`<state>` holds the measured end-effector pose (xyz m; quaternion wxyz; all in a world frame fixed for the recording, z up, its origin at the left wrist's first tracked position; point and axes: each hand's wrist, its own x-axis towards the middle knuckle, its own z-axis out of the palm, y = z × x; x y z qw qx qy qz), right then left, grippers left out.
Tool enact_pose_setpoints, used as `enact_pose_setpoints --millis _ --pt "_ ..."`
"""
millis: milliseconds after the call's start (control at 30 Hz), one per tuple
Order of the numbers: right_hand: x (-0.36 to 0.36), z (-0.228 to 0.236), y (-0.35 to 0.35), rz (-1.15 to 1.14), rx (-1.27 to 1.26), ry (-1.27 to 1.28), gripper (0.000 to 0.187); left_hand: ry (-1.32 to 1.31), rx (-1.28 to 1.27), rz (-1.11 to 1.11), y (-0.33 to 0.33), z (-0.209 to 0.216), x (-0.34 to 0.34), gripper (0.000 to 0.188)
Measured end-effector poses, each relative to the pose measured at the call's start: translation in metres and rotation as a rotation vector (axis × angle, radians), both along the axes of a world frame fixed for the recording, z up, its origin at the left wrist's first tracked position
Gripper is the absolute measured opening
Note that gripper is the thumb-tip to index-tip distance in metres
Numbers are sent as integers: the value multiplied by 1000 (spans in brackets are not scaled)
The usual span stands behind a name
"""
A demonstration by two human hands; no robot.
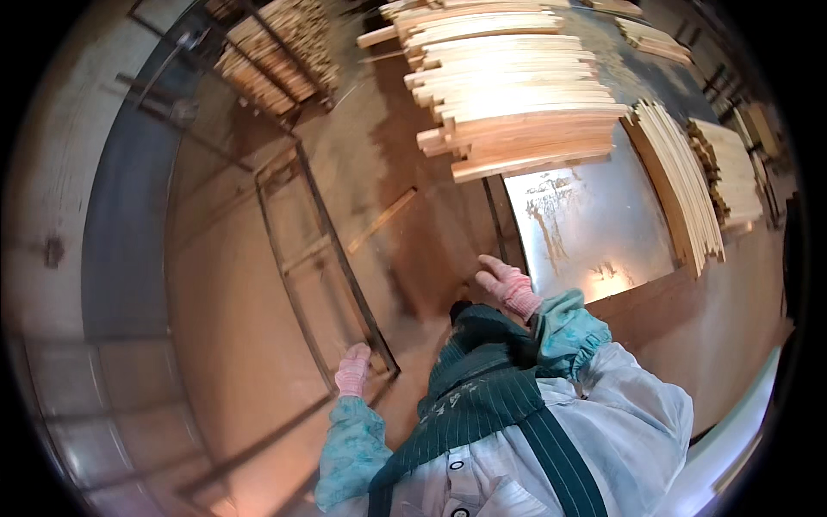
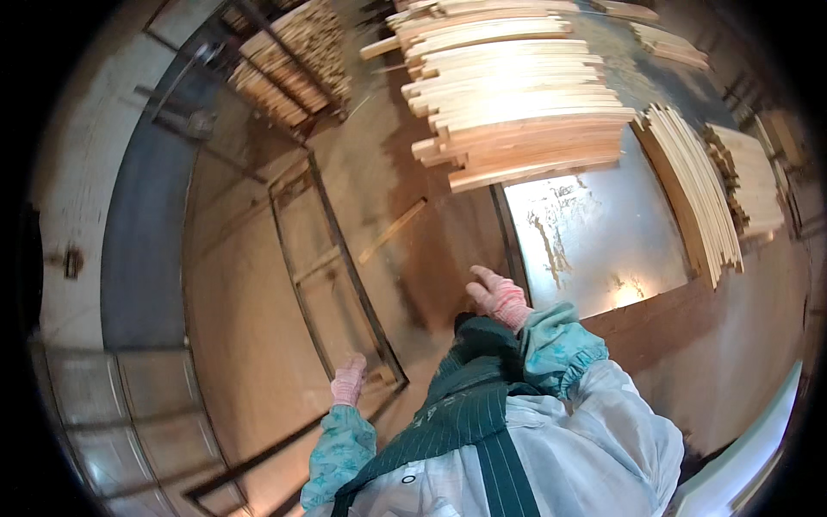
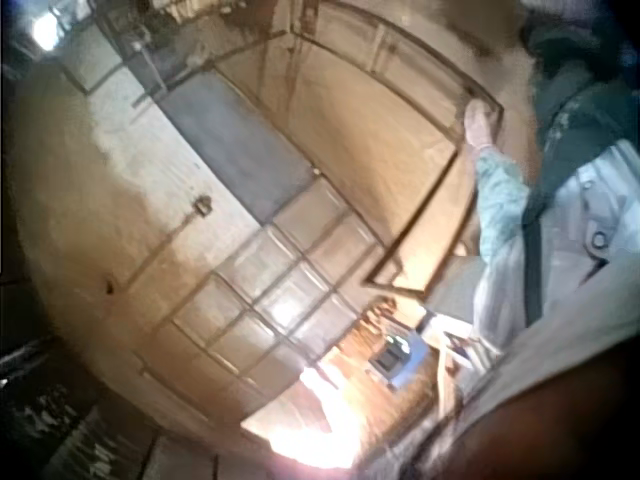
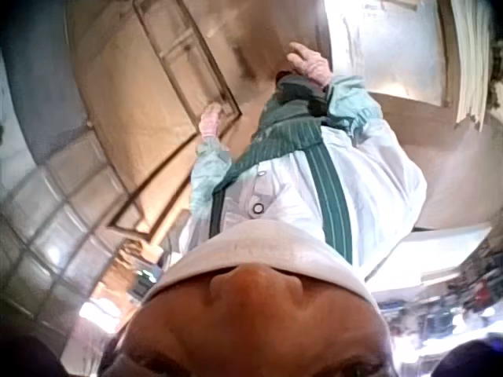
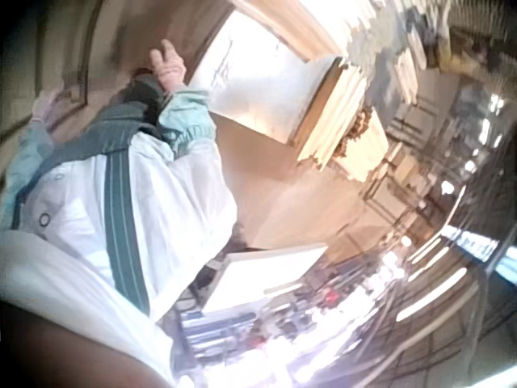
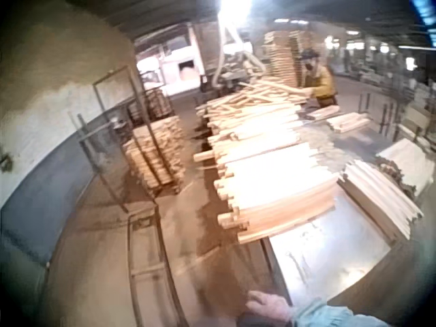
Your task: The person picks up bundles of wood slats from a conveyor belt and places them on a metal table, then carries a large bundle of slats from the table back to the conveyor belt.
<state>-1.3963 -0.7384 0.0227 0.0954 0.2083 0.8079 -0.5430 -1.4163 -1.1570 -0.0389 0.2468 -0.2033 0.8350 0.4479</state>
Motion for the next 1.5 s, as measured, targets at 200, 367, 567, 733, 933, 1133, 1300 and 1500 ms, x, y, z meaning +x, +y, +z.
enact_pose_setpoints --millis 200,367,567,733,933,1133,1300,1500 --pt "-76 -84 78 -505 -148 174 50 63 353 -66 95 -12 -183 34" --pt "-158 -53 110 -905 -479 390 50 59 536 -262 185 28 -296 31" --pt "-209 -83 171 -1078 -74 489 54 9 752 -407 304 68 -437 49" --pt "-228 -83 161 -986 714 10 48 11 812 -539 400 63 -519 66" --pt "-255 -103 149 -1122 682 152 44 -299 818 -243 489 9 -585 80" --pt "-268 -118 148 -1331 537 -181 51 -293 526 -299 523 21 -594 94" --pt "-268 -132 147 -1360 428 -411 62 128 -53 -537 530 20 -594 92" --pt "-283 -161 144 -1734 -609 908 58 286 -16 -575 528 17 -595 85"
